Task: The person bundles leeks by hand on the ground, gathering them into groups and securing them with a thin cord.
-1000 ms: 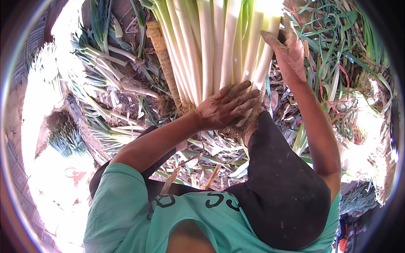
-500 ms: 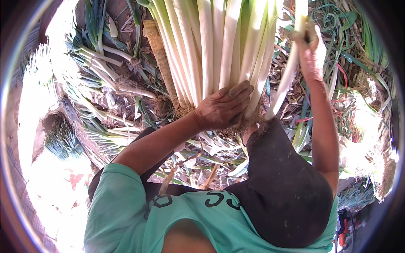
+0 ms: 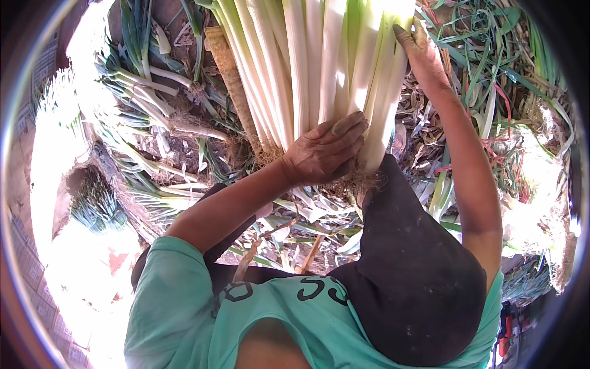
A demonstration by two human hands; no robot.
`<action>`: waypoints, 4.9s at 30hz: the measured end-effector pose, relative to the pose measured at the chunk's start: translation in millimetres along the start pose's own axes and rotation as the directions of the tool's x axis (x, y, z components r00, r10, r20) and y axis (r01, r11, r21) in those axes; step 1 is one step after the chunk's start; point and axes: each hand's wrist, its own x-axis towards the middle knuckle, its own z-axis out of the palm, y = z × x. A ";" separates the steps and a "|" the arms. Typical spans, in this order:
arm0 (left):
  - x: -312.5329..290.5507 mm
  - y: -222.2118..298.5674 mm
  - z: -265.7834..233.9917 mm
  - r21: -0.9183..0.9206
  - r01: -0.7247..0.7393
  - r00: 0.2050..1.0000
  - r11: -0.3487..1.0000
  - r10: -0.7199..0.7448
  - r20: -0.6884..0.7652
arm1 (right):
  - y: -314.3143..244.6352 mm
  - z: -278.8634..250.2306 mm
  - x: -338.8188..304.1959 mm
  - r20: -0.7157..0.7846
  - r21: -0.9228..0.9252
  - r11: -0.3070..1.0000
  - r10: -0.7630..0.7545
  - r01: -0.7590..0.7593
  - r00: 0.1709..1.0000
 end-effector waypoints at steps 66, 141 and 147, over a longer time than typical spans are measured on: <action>23.1 -7.5 6.3 -0.036 -0.166 0.969 0.985 0.170 0.181 | -38.5 -12.8 2.8 -0.081 0.223 0.974 0.055 -0.036 0.995; 26.9 -12.2 2.1 -0.111 -0.200 0.960 0.974 0.217 0.178 | -37.0 -48.3 -141.1 0.643 0.262 0.664 0.422 -0.701 0.640; 27.6 -10.1 8.0 -0.166 -0.202 0.965 0.965 0.225 0.134 | -34.7 -40.5 -201.5 0.586 -0.195 0.976 0.197 -0.099 0.786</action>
